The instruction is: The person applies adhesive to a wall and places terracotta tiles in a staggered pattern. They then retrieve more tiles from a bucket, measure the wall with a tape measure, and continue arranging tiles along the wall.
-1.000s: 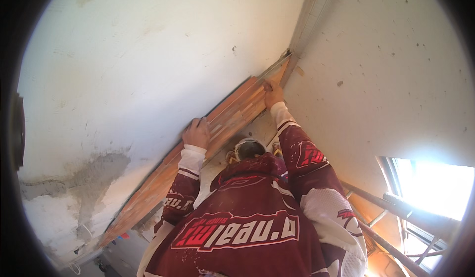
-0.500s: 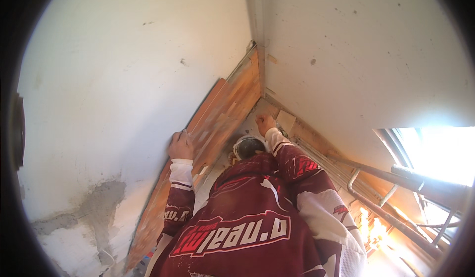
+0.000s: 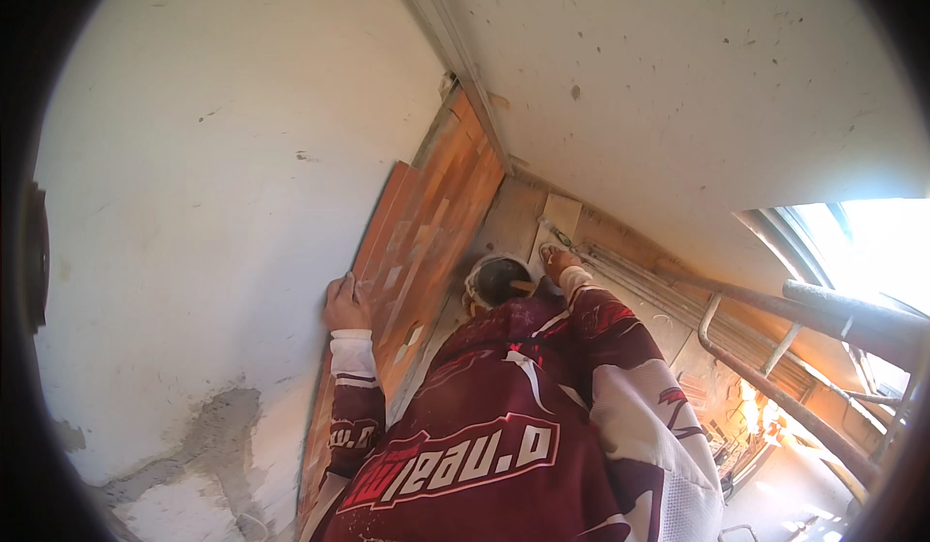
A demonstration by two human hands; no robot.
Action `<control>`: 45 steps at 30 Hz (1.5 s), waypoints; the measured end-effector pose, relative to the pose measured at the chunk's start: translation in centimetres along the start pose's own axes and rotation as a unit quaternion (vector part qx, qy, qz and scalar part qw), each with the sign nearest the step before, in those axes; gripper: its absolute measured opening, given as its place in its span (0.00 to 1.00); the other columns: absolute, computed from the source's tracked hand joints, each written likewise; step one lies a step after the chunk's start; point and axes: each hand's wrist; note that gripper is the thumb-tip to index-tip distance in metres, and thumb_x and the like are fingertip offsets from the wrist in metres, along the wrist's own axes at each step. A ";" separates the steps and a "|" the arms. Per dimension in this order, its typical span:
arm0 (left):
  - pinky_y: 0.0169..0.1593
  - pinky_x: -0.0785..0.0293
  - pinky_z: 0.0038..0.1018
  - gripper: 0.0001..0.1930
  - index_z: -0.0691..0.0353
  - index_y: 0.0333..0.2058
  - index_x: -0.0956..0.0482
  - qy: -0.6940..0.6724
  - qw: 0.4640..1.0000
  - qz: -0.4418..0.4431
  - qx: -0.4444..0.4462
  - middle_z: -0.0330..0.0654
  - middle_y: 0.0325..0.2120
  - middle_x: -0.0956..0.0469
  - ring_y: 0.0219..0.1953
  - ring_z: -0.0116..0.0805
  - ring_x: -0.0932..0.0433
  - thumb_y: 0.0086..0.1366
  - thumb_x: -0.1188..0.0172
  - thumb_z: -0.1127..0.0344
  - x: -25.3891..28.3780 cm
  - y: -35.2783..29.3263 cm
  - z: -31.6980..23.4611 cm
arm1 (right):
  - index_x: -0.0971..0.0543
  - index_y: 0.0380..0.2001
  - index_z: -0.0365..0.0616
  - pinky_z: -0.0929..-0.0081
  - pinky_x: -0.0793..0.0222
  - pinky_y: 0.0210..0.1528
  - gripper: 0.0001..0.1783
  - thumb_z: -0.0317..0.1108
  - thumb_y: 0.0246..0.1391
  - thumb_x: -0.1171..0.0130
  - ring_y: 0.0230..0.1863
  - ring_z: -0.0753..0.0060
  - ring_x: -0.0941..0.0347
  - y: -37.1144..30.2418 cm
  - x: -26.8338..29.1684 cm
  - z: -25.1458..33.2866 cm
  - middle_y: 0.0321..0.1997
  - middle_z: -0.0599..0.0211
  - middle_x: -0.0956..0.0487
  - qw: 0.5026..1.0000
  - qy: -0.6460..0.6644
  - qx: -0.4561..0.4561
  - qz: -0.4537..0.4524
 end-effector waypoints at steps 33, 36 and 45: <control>0.40 0.22 0.36 0.12 0.61 0.42 0.17 0.003 1.000 0.009 0.022 0.43 0.37 0.20 0.38 0.44 0.20 0.60 0.41 0.68 0.2 0.6 -0.4 | 0.17 0.45 0.52 0.60 0.32 0.58 0.21 0.46 0.49 0.40 0.55 0.48 0.26 -1.7 -0.2 -3.2 0.51 0.52 0.21 0.991 0.086 -0.101 -0.023; 0.41 0.22 0.37 0.12 0.62 0.41 0.17 0.004 1.000 0.014 0.023 0.43 0.37 0.20 0.38 0.44 0.20 0.59 0.41 0.68 -0.1 0.7 -0.2 | 0.18 0.45 0.51 0.60 0.32 0.57 0.21 0.46 0.49 0.41 0.54 0.48 0.26 -1.3 -0.5 -3.8 0.51 0.52 0.21 0.994 0.059 -0.087 -0.018; 0.43 0.22 0.37 0.13 0.63 0.42 0.17 0.004 0.999 0.014 0.036 0.45 0.38 0.20 0.39 0.45 0.20 0.59 0.40 0.67 0.0 0.8 -0.6 | 0.18 0.45 0.50 0.60 0.31 0.56 0.20 0.47 0.51 0.43 0.54 0.49 0.26 0.2 -1.3 -5.1 0.50 0.52 0.21 0.996 0.043 -0.080 -0.010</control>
Point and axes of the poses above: each hand's wrist, its own y-axis towards the middle knuckle, its own x-axis out of the back of the hand, z = x × y
